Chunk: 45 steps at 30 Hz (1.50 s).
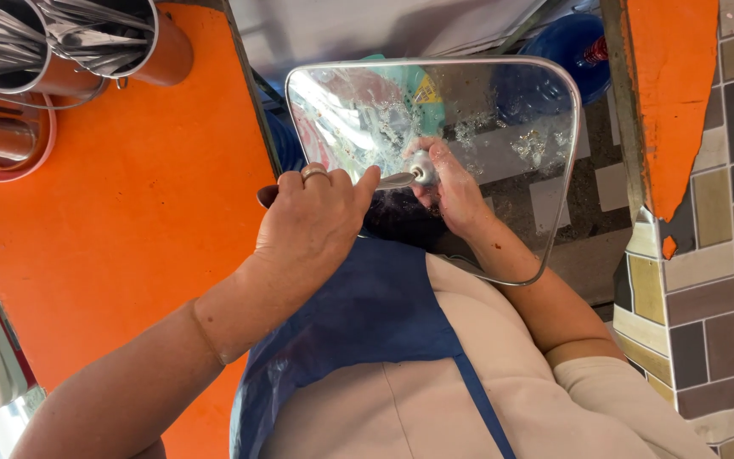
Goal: Repairing a loose handle on a glass pot lid using a spoon as a screwdriver, then washing the lid in a kitchen sink.
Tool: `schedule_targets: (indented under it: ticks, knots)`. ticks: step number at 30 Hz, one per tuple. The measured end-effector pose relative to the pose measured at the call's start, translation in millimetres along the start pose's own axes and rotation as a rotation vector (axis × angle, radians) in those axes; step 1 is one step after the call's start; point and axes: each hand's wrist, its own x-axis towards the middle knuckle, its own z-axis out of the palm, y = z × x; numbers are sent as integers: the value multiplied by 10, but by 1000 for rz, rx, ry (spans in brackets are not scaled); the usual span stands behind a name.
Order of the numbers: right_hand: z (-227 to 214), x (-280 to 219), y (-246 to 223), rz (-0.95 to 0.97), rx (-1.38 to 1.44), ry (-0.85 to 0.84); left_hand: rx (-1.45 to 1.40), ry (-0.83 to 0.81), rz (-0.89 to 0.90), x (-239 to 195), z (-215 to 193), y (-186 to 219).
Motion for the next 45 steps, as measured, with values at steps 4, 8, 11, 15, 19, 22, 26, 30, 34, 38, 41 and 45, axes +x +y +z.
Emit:
schedule_targets:
  ticks: [4,8,11,15,19,22,26,30,34,38,41,45]
  knots:
    - [-28,16,25,6,4,-2,-29,-23,12,32,24,36]
    - [-42,14,72,6,-15,-10,-40,-57,49,106,-139,-5]
    - [-41,-5,-11,0,-47,-29,-51,-85,40,135,-153,95]
    - [-32,-63,-87,-14,-65,-48,-350,-325,-32,110,-126,67]
    - [-68,-75,-92,-40,-85,-67,-1015,-866,-220,325,-34,-259]
    - [-75,-47,-103,-29,-109,-83,-1714,-1130,-772,287,61,-263]
    - [-107,-6,-2,-15,-90,-87,-1597,-1100,-681,328,5,-223]
    - [-99,-12,-49,61,-95,-80,-864,-874,-274,267,-145,-95]
    - [-88,-16,50,-15,-49,-70,-364,-191,-124,-95,137,280]
    - [-90,19,119,9,28,-6,-432,-245,-81,-26,98,191]
    - [-94,14,83,-26,29,-23,-1094,-710,-387,203,150,-40]
    - [-138,31,104,-104,9,-61,-2119,-983,-988,166,177,-49]
